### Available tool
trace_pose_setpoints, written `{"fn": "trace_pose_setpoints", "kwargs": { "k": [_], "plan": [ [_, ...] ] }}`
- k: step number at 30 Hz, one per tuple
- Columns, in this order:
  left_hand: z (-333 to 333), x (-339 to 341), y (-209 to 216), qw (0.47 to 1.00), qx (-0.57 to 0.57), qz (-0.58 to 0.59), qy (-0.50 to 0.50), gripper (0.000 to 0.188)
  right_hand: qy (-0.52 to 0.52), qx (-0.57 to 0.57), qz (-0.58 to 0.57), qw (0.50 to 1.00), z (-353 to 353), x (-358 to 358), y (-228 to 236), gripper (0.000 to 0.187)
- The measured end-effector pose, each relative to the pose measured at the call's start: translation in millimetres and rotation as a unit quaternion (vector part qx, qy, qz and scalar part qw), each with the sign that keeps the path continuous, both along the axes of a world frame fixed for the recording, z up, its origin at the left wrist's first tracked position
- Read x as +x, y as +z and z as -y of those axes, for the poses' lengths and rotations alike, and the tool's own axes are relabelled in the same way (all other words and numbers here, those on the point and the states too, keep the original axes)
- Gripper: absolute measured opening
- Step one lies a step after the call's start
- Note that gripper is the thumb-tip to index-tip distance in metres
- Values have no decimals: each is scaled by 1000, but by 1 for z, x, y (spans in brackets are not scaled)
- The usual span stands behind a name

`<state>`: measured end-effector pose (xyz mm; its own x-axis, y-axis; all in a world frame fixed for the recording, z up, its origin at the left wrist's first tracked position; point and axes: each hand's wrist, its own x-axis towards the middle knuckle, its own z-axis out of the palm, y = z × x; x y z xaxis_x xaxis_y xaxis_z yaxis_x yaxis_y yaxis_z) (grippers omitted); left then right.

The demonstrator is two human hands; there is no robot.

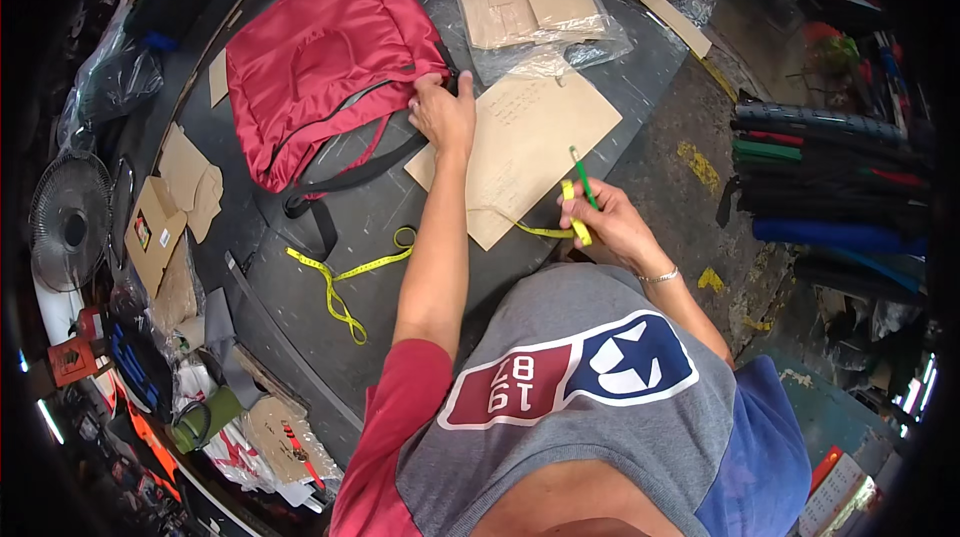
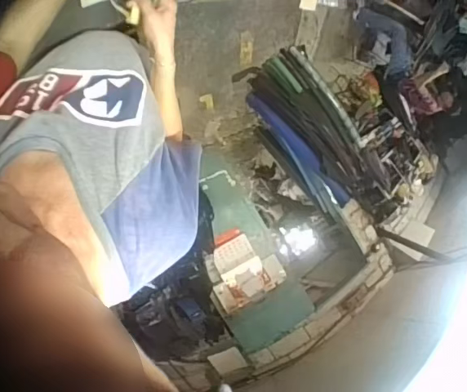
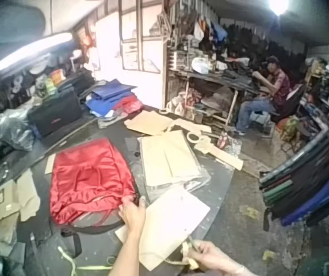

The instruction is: The recorder measures a pink bag and a paper pattern using a measuring tape and writes notes with a pencil.

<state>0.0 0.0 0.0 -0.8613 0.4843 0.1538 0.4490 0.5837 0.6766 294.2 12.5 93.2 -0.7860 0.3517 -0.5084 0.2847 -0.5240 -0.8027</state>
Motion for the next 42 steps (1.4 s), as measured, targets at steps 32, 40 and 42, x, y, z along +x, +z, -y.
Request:
{"fn": "trace_pose_setpoints", "kwargs": {
  "k": [32,40,42],
  "plan": [
    [240,-23,58,861,299,409,-39,41,289,523,-104,795,-28,-134,36,18],
    [263,-18,85,873,330,356,-32,59,364,450,-174,796,41,-255,32,24],
    [270,-19,88,878,327,347,-38,63,380,490,-115,776,45,-264,31,27]
  ]
}}
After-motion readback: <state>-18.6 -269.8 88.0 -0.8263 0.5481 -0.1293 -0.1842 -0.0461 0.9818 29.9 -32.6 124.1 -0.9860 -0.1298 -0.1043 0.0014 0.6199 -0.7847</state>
